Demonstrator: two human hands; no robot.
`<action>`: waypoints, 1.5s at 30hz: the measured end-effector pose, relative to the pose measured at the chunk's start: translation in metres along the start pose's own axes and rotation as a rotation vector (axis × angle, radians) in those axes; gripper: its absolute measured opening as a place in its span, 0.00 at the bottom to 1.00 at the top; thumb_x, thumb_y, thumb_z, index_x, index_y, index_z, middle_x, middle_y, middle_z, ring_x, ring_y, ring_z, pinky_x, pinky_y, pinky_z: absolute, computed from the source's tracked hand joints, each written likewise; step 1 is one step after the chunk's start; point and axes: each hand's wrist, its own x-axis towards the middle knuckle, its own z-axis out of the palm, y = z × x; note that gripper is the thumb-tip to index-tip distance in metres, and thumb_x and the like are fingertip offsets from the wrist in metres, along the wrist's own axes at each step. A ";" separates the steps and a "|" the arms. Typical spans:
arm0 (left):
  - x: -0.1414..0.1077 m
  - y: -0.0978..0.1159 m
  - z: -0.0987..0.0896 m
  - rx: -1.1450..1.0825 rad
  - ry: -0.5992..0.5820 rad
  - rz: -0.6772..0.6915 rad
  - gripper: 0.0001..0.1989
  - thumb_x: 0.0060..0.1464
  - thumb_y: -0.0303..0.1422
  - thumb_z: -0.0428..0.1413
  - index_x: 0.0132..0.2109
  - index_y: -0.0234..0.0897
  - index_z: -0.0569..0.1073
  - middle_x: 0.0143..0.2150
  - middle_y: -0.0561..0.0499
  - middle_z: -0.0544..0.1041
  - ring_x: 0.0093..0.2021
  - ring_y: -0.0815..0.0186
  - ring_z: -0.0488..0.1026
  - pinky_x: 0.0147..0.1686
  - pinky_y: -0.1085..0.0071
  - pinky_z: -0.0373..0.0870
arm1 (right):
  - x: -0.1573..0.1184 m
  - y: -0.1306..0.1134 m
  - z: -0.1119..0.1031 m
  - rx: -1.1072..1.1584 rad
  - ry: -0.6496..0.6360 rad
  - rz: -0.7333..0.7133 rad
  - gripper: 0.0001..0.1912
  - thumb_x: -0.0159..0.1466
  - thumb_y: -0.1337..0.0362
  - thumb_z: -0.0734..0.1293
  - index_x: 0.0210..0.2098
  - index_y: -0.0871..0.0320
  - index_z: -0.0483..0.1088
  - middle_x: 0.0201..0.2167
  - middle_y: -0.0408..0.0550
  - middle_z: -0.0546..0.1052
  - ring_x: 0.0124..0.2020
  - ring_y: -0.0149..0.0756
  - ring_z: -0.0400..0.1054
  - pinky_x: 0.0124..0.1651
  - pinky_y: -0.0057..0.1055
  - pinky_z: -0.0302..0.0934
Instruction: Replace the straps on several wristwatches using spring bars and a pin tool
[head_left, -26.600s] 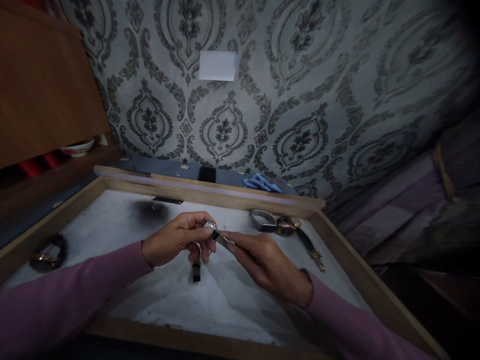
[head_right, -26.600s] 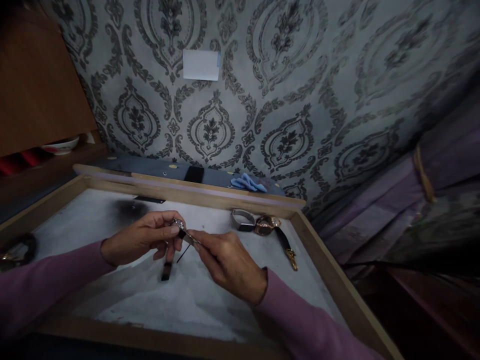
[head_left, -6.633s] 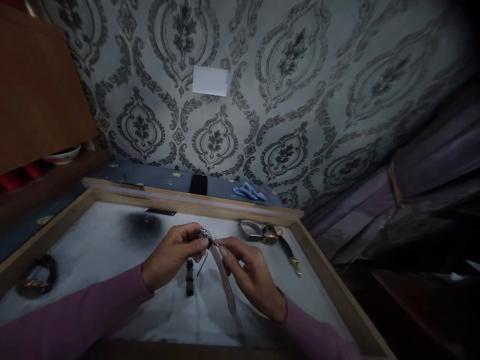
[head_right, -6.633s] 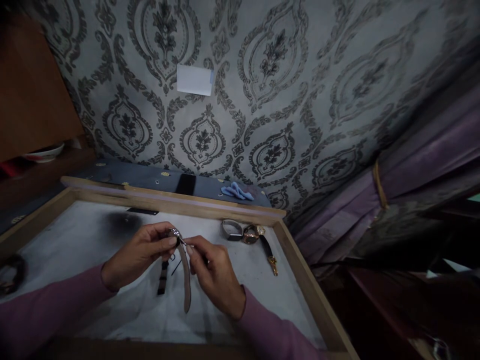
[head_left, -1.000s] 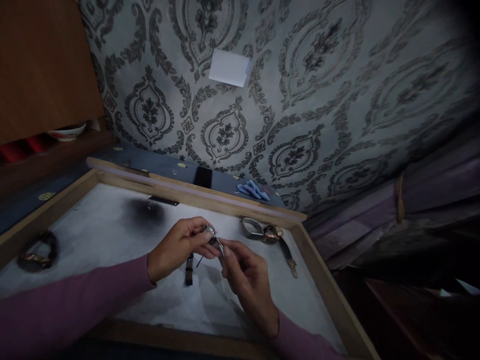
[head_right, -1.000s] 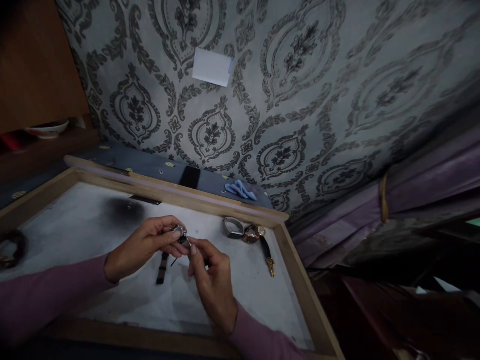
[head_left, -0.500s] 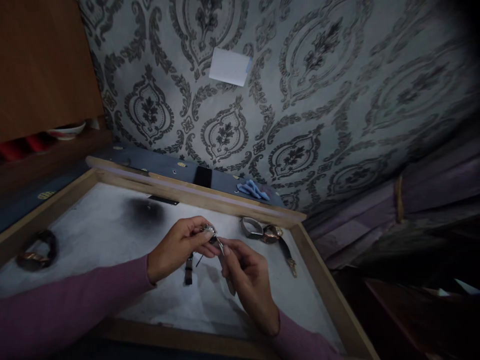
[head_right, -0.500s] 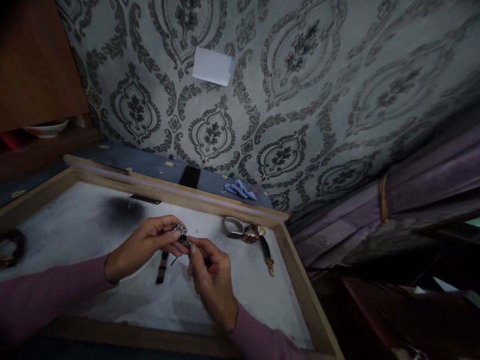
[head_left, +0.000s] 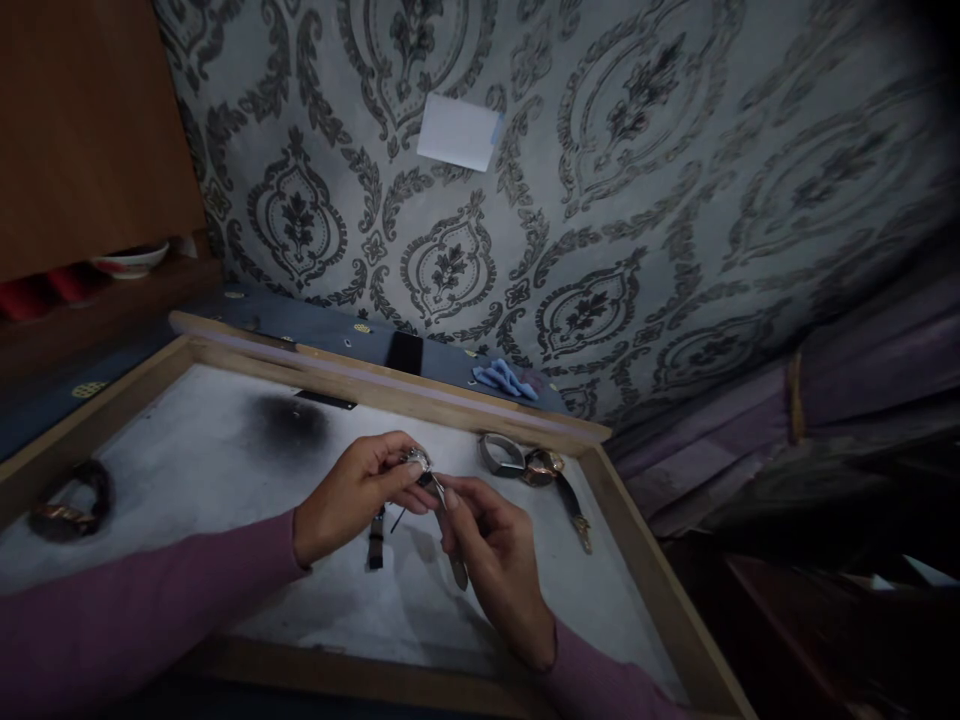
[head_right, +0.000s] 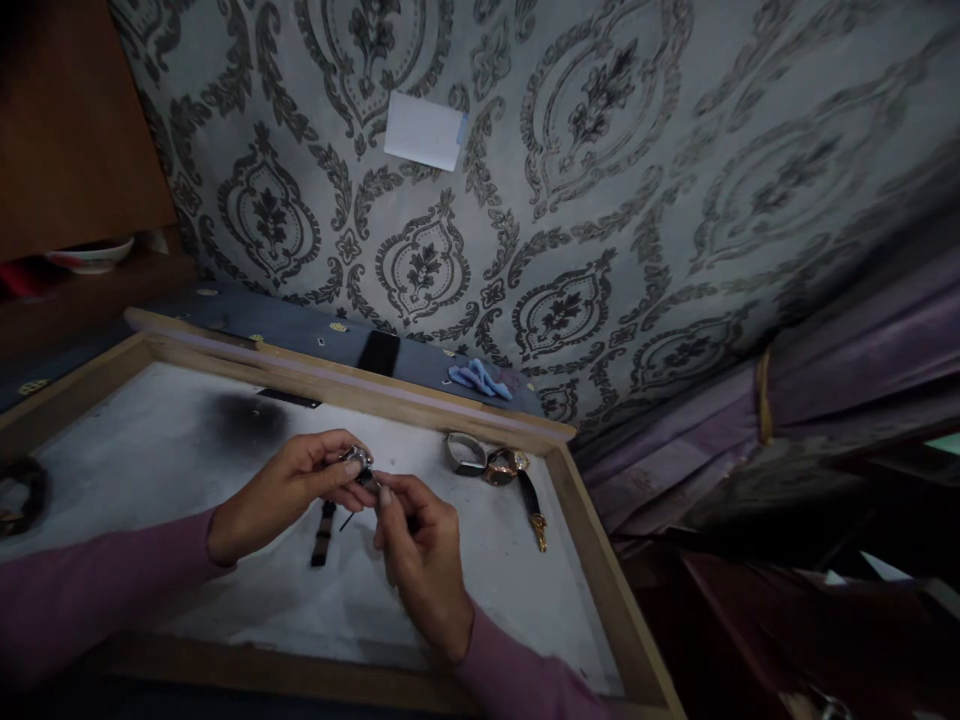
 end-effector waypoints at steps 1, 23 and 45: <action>0.000 0.000 0.000 0.006 0.000 0.003 0.11 0.55 0.37 0.59 0.37 0.32 0.70 0.30 0.50 0.76 0.32 0.64 0.79 0.35 0.71 0.77 | 0.000 0.000 0.000 0.003 -0.001 0.004 0.20 0.63 0.51 0.65 0.39 0.64 0.75 0.14 0.38 0.64 0.16 0.26 0.54 0.18 0.23 0.50; 0.000 -0.001 -0.001 -0.024 -0.003 0.002 0.11 0.55 0.37 0.60 0.36 0.33 0.70 0.30 0.50 0.76 0.33 0.64 0.79 0.36 0.69 0.76 | 0.000 -0.001 -0.002 -0.001 -0.021 0.026 0.21 0.63 0.50 0.65 0.40 0.64 0.75 0.14 0.37 0.63 0.13 0.24 0.51 0.14 0.21 0.44; 0.002 -0.004 -0.003 -0.028 0.007 -0.001 0.13 0.52 0.39 0.62 0.35 0.33 0.70 0.28 0.51 0.76 0.31 0.64 0.79 0.33 0.71 0.76 | 0.005 0.000 -0.006 -0.047 -0.100 -0.007 0.20 0.63 0.51 0.66 0.40 0.63 0.76 0.13 0.35 0.60 0.13 0.23 0.47 0.14 0.21 0.41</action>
